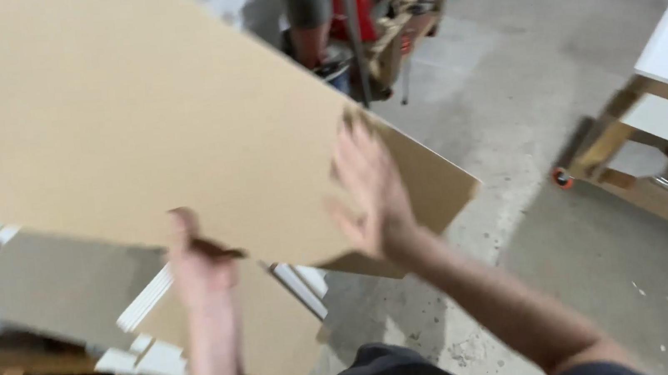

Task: The person uses a yellow electric sander to smooth the surface of a rectangular piece of light brown wood on a white workbench. They move the sander back and forth across the board, then lift and flip the board to check the surface before placing it back down.

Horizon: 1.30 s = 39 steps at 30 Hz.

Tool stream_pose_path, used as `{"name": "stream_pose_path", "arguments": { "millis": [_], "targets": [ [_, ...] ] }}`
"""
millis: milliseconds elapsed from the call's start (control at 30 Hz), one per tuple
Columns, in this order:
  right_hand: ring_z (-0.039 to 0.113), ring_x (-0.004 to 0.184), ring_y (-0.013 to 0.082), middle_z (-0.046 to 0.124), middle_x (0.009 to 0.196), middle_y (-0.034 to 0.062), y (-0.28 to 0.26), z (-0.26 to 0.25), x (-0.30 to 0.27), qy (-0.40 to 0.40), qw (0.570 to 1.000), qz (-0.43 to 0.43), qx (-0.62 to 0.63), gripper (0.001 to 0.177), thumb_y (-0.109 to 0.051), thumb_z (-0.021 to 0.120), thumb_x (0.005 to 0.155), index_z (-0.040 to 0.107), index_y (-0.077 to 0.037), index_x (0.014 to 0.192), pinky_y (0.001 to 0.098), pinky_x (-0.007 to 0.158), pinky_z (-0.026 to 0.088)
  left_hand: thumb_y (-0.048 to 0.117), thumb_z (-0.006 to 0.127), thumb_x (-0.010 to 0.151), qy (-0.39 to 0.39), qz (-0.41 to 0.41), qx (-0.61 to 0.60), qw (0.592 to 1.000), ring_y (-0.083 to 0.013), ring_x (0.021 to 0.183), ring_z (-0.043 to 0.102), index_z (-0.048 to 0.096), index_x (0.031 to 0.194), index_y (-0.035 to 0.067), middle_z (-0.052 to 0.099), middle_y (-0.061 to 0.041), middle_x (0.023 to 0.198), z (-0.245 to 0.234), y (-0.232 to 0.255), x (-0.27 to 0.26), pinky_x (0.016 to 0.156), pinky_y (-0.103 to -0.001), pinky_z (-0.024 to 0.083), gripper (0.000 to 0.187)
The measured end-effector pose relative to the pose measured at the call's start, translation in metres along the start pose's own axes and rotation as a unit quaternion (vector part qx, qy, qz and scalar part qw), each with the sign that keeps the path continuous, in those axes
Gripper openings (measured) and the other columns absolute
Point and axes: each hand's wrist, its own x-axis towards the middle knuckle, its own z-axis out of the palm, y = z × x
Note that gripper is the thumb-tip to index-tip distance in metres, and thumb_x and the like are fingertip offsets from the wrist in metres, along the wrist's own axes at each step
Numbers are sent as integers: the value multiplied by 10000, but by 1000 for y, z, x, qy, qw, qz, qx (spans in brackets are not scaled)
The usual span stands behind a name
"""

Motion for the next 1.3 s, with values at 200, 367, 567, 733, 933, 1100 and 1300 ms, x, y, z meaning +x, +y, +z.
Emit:
{"name": "stream_pose_path", "arguments": {
  "millis": [200,367,567,733,933,1100,1300],
  "targets": [
    [323,1509,471,354,1617,256,119,-26,-147,-45,962,127,-239,1055,-491,882,783,354,10,1547,652,1252,225,613,698,661,-38,-57,39,997,-253,1413,615,637,1361,257,694,-18,1463,100,59,-78,1151,-519,445,788],
    [190,1610,393,89,1738,189,167,-94,-74,143,946,281,-80,954,-333,782,950,171,-177,1666,573,1151,408,742,725,630,164,28,74,983,-340,1582,-2,700,1002,679,38,-23,1752,97,69,-82,1200,-666,121,378],
    [602,1287,180,599,1442,61,113,-127,8,127,858,406,287,835,-161,753,817,351,-109,1547,360,1015,541,711,756,627,245,91,6,965,-197,1582,143,765,889,625,259,119,1722,102,69,-111,1242,-548,168,276],
    [718,993,136,750,1135,51,131,-115,0,160,846,343,376,488,-204,606,1011,499,-83,1471,305,856,592,676,808,576,316,114,-33,941,-186,1529,213,715,1077,604,351,135,1608,91,73,-126,1243,-537,140,514],
    [653,1220,209,654,1329,118,108,-135,10,77,871,309,374,649,-100,636,937,374,-95,1530,379,1015,579,776,739,549,290,106,-1,951,-266,1555,124,421,1543,382,224,-14,1689,43,80,-118,1240,-598,78,1115],
    [626,1251,167,653,1350,53,107,-141,7,30,864,393,313,931,-214,891,676,412,-126,1470,357,1026,523,740,815,515,274,112,-13,955,-296,1549,282,546,1490,419,361,-25,1671,34,75,-111,1225,-638,203,1061],
    [675,1029,110,722,1148,-2,130,-160,-6,93,905,317,267,345,-312,555,1040,646,-84,1282,252,896,509,923,484,807,371,108,204,900,-7,840,563,530,830,430,496,179,798,61,48,-124,945,-278,589,495]
  ]
}}
